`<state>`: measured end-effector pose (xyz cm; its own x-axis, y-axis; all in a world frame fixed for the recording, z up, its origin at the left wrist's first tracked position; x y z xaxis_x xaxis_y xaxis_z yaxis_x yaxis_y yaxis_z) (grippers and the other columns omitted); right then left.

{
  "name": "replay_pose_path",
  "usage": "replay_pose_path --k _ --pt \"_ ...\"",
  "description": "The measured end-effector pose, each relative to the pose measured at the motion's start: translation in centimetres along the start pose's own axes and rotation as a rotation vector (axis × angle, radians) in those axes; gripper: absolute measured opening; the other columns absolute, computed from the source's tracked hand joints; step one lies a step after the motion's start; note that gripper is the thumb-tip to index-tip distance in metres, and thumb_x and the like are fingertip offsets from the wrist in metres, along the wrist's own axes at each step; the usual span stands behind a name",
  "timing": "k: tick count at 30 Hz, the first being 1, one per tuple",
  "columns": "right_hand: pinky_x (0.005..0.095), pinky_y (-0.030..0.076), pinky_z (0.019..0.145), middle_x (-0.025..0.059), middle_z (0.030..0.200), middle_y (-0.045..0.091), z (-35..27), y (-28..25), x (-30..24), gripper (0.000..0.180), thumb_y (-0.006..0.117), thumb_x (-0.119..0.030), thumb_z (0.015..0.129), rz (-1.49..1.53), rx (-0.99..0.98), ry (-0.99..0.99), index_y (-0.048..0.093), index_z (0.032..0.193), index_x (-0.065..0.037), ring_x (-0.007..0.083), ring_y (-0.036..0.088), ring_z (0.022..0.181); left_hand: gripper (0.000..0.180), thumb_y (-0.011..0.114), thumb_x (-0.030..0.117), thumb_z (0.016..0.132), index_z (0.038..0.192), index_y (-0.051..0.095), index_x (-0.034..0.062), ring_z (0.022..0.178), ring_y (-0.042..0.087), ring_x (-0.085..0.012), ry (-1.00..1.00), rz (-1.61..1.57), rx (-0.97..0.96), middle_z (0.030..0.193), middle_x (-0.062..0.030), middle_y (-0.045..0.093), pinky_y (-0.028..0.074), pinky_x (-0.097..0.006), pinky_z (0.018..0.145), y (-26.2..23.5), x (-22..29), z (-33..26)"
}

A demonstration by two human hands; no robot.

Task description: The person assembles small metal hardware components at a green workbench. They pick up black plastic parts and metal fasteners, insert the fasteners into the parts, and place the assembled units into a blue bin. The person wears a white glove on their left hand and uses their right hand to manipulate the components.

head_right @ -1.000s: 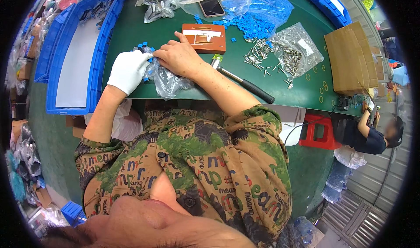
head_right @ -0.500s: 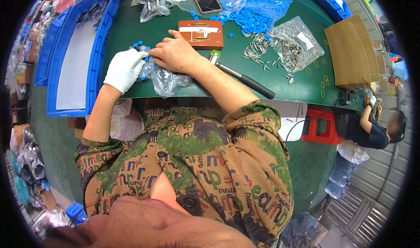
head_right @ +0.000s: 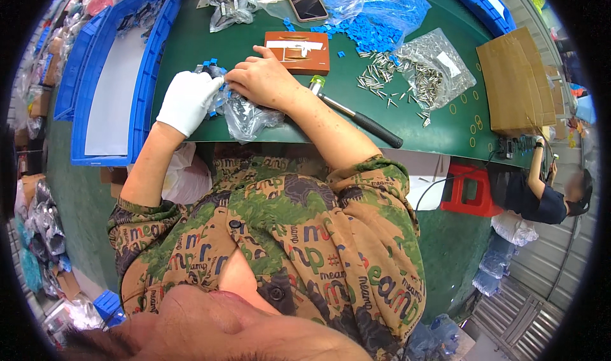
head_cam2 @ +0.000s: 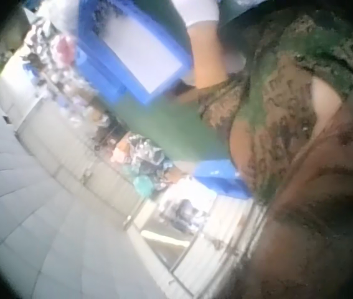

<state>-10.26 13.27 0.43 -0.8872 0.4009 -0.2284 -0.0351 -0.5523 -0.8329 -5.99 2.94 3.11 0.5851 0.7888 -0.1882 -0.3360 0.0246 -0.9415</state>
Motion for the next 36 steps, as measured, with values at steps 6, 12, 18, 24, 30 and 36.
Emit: replay_pose_path --k 6,12,18,24,30,36 --pt "0.0543 0.04 0.114 0.0015 0.096 0.076 0.0 -0.8 -0.4 0.017 0.068 -0.028 0.096 0.001 0.028 -0.003 0.077 0.106 -0.018 0.0217 0.072 0.099 0.031 0.064 0.008 0.085 0.116 0.066 0.0104 0.075 0.062 -0.0286 -0.023 0.078 -0.016 0.082 -0.0083 0.062 0.048 -0.042 0.071 0.1 0.6 -0.9" --pt "0.0543 0.041 0.113 0.0024 0.093 0.075 0.1 -1.3 -0.7 0.017 0.068 -0.028 0.097 0.018 0.053 -0.013 0.077 0.105 -0.017 0.0221 0.072 0.097 0.032 0.059 0.011 0.09 0.121 0.066 0.0103 0.086 0.064 -0.0232 -0.073 0.187 -0.072 0.091 -0.0063 0.064 0.047 -0.041 0.085 -0.5 1.6 -1.4" --pt "0.054 0.041 0.113 0.0028 0.092 0.075 0.4 -2.0 -1.3 0.016 0.068 -0.029 0.097 0.038 0.054 -0.015 0.076 0.103 -0.016 0.0233 0.072 0.096 0.026 0.057 0.012 0.092 0.116 0.067 0.0083 0.089 0.065 -0.0206 -0.063 0.217 -0.06 0.093 -0.0049 0.066 0.046 -0.04 0.085 -0.4 2.4 -0.9" --pt "0.0538 0.041 0.113 0.0042 0.094 0.075 0.7 -2.5 -1.4 0.015 0.069 -0.026 0.096 0.046 0.038 -0.013 0.075 0.103 -0.014 0.0239 0.072 0.097 0.028 0.059 0.012 0.091 0.118 0.066 0.0064 0.086 0.068 -0.0271 -0.103 0.001 -0.069 0.093 -0.0092 0.067 0.052 -0.043 0.076 -0.1 1.0 -1.8" --pt "0.0534 0.041 0.113 0.0055 0.094 0.075 0.4 -2.3 -1.4 0.013 0.07 -0.019 0.094 0.047 0.01 -0.021 0.074 0.105 -0.013 0.0249 0.072 0.096 0.027 0.063 0.011 0.096 0.121 0.073 0.0116 0.094 0.07 -0.0324 -0.383 -0.471 0.294 0.106 -0.0124 0.073 0.055 -0.042 0.086 -4.9 -6.5 -4.2" --pt "0.0544 0.041 0.113 0.0036 0.094 0.075 0.4 -1.9 -1.9 0.015 0.069 -0.025 0.096 0.04 -0.014 -0.032 0.074 0.104 -0.013 0.023 0.072 0.097 0.039 0.064 0.039 0.098 0.126 0.073 0.0125 0.12 0.064 -0.0293 -0.694 -0.497 -0.051 0.125 -0.0115 0.071 0.048 -0.039 0.107 0.6 -10.9 -6.5"
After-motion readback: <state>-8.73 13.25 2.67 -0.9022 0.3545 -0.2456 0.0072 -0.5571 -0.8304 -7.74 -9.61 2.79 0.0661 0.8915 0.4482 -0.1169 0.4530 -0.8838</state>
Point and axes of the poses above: each hand's wrist, its own z-axis towards the middle knuckle, its own y-axis out of the palm, x = y × z, the point moved 9 cm from there along z, towards the middle knuckle
